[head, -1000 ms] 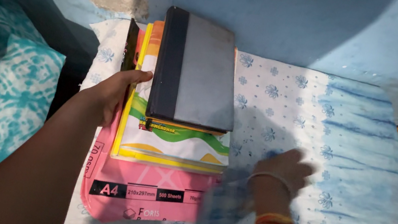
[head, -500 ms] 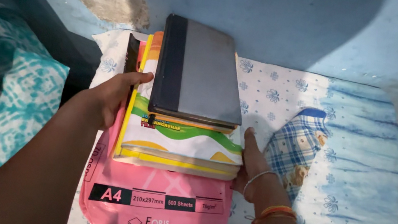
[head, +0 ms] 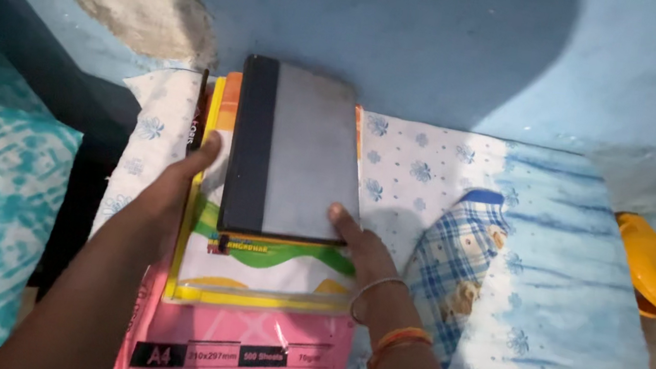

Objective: The person moves a potted plant, a pen holder, and books on a surface, then crumples a piece of paper and throws it into a yellow bin. They then proceed to wipe a white patterned surface with a cloth.

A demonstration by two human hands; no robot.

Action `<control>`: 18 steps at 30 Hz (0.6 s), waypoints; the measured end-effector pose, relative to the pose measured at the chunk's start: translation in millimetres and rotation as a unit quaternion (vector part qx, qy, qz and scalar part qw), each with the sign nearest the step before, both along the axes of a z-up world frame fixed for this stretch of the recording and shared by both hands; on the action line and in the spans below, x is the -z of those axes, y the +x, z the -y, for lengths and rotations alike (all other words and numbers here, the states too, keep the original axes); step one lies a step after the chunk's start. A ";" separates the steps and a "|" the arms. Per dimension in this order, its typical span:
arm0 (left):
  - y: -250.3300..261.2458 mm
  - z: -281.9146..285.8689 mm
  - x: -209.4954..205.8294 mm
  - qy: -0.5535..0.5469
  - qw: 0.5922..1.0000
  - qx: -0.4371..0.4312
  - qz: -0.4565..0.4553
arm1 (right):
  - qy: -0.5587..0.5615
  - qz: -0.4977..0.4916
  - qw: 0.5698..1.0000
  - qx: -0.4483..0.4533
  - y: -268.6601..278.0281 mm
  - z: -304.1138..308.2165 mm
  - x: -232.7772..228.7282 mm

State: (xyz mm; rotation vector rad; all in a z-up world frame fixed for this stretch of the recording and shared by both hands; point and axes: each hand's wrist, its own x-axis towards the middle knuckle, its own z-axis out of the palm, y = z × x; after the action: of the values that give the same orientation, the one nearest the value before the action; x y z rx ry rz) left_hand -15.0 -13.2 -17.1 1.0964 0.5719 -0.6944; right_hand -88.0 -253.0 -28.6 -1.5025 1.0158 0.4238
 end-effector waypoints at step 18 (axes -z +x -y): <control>-90.3 43.1 -97.9 0.039 0.984 0.068 0.159 | 0.118 0.104 0.966 0.204 -126.4 19.8 -117.9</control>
State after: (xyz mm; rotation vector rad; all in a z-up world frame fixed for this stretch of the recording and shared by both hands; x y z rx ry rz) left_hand -105.3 -56.3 80.8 1.2991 0.2527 -0.6021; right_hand -214.4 -272.8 89.3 -1.0642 1.0356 0.0854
